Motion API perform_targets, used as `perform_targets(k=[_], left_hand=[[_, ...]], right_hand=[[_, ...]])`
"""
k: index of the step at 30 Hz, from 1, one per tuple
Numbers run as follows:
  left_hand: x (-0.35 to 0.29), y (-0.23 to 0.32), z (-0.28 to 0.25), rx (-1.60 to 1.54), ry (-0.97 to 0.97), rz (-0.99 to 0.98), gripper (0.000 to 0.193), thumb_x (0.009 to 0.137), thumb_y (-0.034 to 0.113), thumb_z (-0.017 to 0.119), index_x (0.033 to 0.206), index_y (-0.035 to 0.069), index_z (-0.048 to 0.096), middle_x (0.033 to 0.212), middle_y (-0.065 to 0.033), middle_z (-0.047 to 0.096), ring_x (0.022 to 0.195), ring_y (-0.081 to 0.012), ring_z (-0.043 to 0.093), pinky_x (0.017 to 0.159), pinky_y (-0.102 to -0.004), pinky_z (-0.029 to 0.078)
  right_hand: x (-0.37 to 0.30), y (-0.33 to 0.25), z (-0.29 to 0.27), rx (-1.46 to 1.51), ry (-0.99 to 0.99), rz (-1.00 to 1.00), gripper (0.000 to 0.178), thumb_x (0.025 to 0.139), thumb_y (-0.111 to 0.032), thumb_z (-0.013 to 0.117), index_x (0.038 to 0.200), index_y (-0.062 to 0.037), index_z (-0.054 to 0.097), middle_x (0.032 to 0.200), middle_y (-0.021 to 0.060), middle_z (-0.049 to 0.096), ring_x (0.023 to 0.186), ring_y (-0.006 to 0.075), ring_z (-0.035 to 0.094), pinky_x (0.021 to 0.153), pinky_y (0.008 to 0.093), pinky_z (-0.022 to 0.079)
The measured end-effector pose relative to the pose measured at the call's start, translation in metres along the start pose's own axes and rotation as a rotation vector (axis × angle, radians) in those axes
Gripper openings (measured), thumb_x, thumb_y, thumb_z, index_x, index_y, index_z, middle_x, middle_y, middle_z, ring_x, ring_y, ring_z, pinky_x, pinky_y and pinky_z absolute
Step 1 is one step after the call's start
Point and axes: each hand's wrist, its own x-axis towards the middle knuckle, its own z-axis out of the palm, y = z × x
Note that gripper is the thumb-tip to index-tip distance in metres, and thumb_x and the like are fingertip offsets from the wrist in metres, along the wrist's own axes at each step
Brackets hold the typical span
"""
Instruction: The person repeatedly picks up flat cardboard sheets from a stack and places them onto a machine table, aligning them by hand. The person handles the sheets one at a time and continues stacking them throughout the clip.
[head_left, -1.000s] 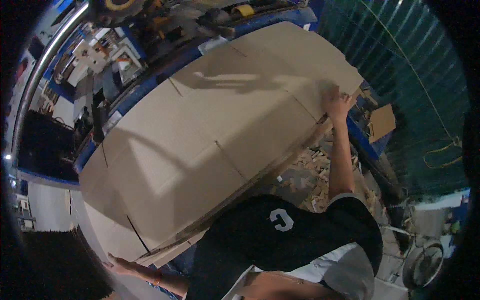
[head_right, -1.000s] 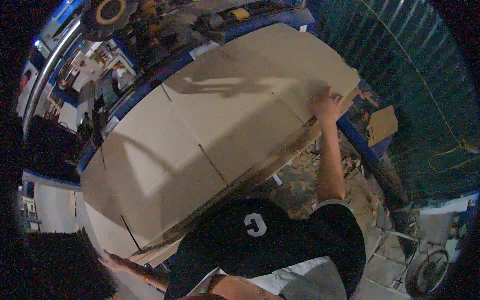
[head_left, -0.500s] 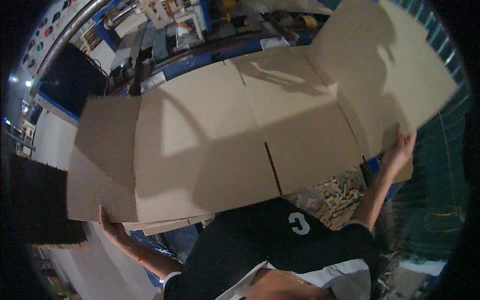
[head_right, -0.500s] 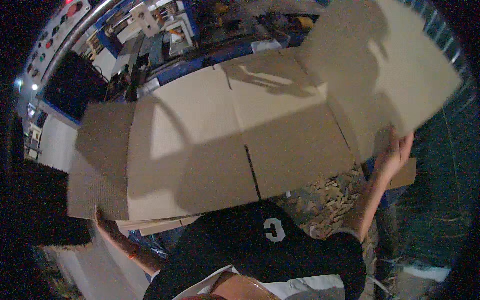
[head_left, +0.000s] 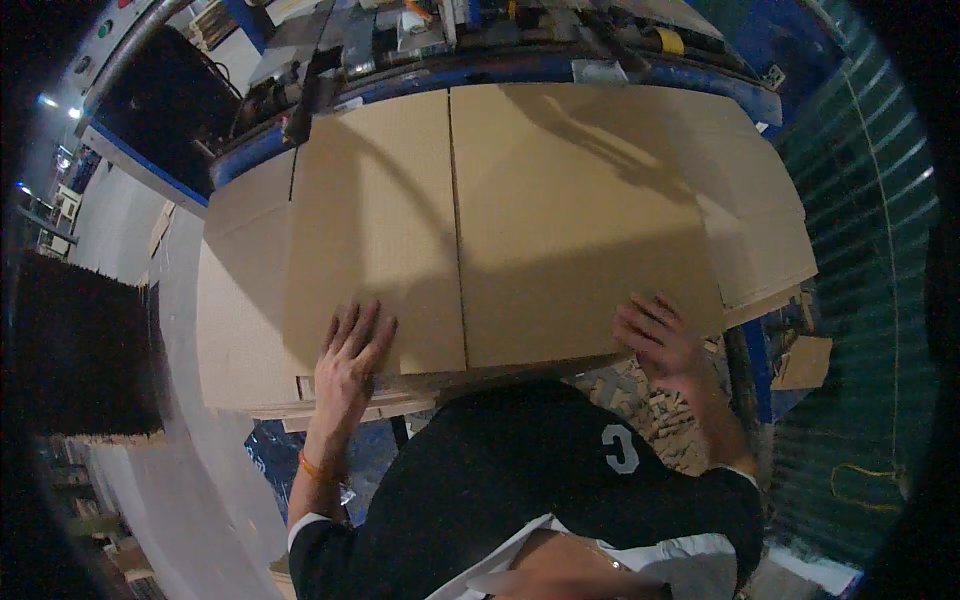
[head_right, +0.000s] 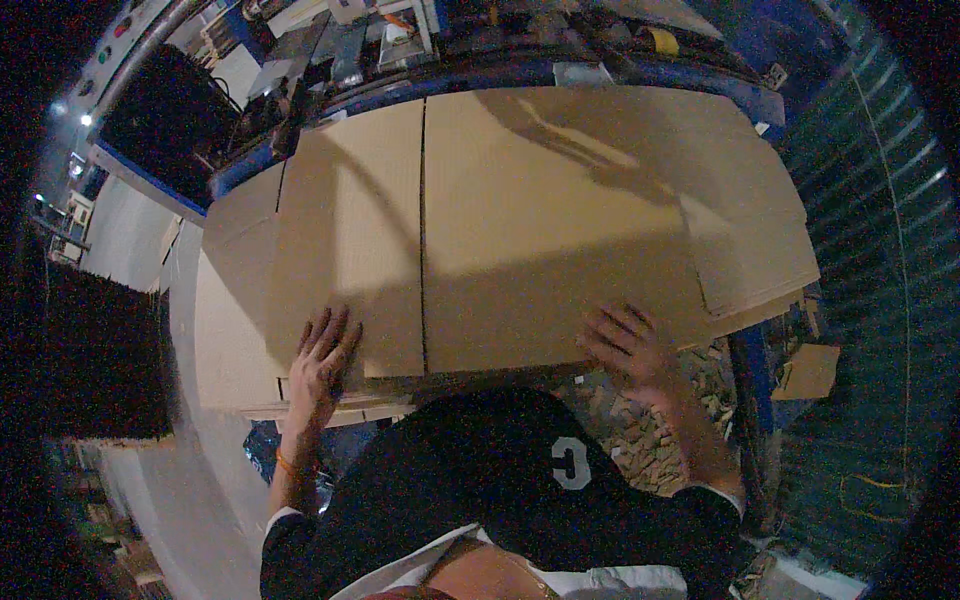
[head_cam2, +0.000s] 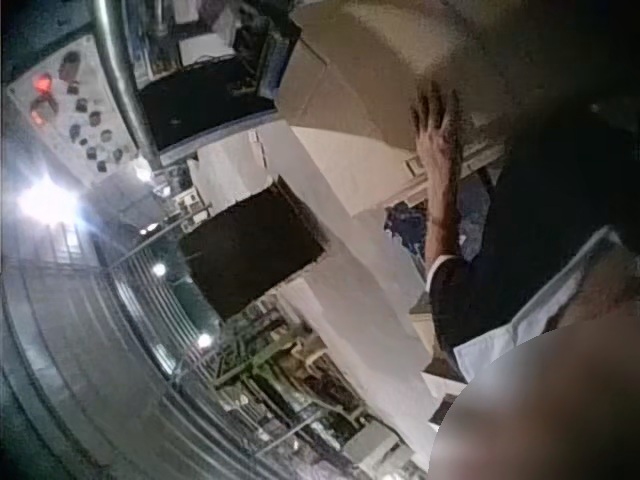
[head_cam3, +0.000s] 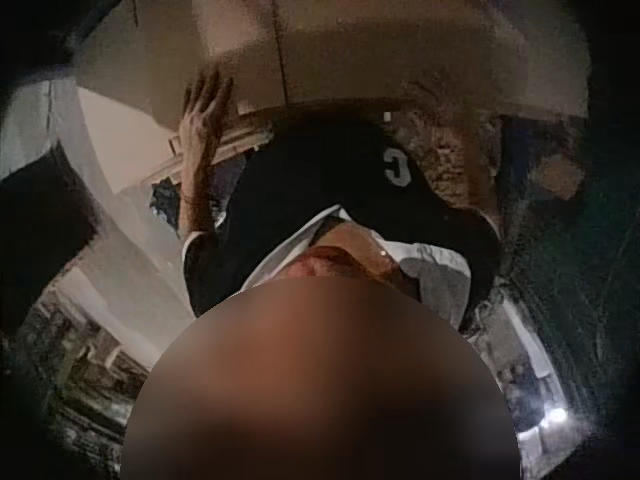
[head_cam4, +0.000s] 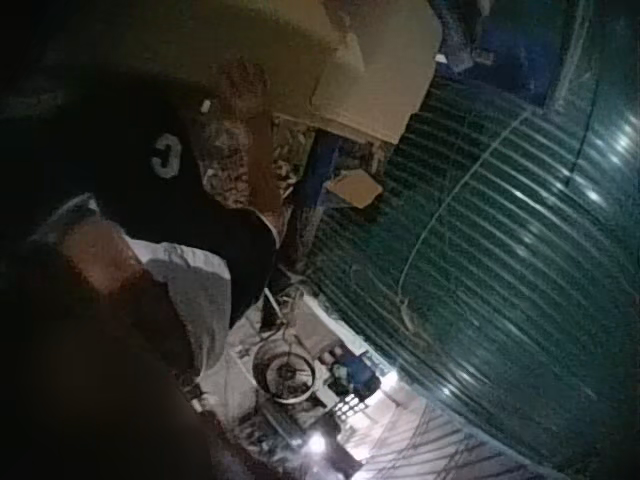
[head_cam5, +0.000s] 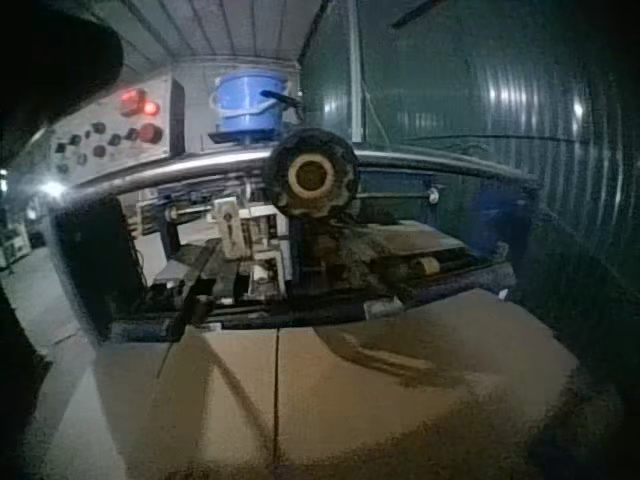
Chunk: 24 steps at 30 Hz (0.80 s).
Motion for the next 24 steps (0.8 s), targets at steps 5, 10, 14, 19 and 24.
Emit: perform_targets(k=[5,10,14,19,24], left_hand=[[0.016,-0.008,-0.001,0.049,0.011,-0.039,0.052,0.078,0.010,0.048,0.130,0.014,0.046,0.138,-0.0114,0.039,0.128,-0.0330,0.034,0.107,-0.0465,0.024],[0.052,-0.027,0.000,-0.001,0.116,-0.025,0.064,0.073,0.002,0.052,0.135,0.014,0.040,0.140,-0.0128,0.034,0.129,-0.0318,0.032,0.107,-0.0476,0.021],[0.089,-0.061,0.003,-0.070,0.204,0.001,0.067,0.070,0.001,0.055,0.135,0.013,0.039,0.140,-0.0139,0.034,0.130,-0.0311,0.030,0.107,-0.0472,0.020],[0.160,-0.091,0.021,-0.116,0.249,0.014,0.063,0.077,0.015,0.059,0.135,0.012,0.038,0.138,-0.0161,0.036,0.129,-0.0342,0.030,0.105,-0.0490,0.024],[0.201,-0.085,0.018,0.207,0.380,-0.217,0.072,0.077,0.016,0.065,0.138,0.008,0.027,0.136,-0.0172,0.036,0.128,-0.0360,0.030,0.102,-0.0537,0.024]], right_hand=[[0.036,0.029,0.007,-0.129,0.024,0.015,0.057,0.076,-0.046,0.058,0.123,-0.0157,0.051,0.134,0.0067,0.043,0.126,0.0286,0.037,0.106,0.0470,0.024],[0.085,0.062,0.002,-0.180,0.044,0.035,0.061,0.075,-0.052,0.055,0.120,-0.0111,0.052,0.133,0.0092,0.044,0.126,0.0288,0.036,0.103,0.0477,0.026],[0.127,0.088,0.011,-0.304,0.052,-0.083,0.068,0.077,-0.060,0.047,0.125,-0.0111,0.049,0.134,0.0078,0.042,0.123,0.0279,0.039,0.101,0.0457,0.030],[0.185,0.155,0.010,-0.230,0.015,0.199,0.068,0.081,-0.062,0.042,0.128,-0.0140,0.046,0.137,0.0071,0.038,0.124,0.0283,0.037,0.100,0.0469,0.031],[0.208,0.152,0.006,-0.223,0.175,0.383,0.061,0.082,-0.054,0.048,0.126,-0.0112,0.048,0.137,0.0087,0.039,0.123,0.0301,0.037,0.099,0.0466,0.032]])
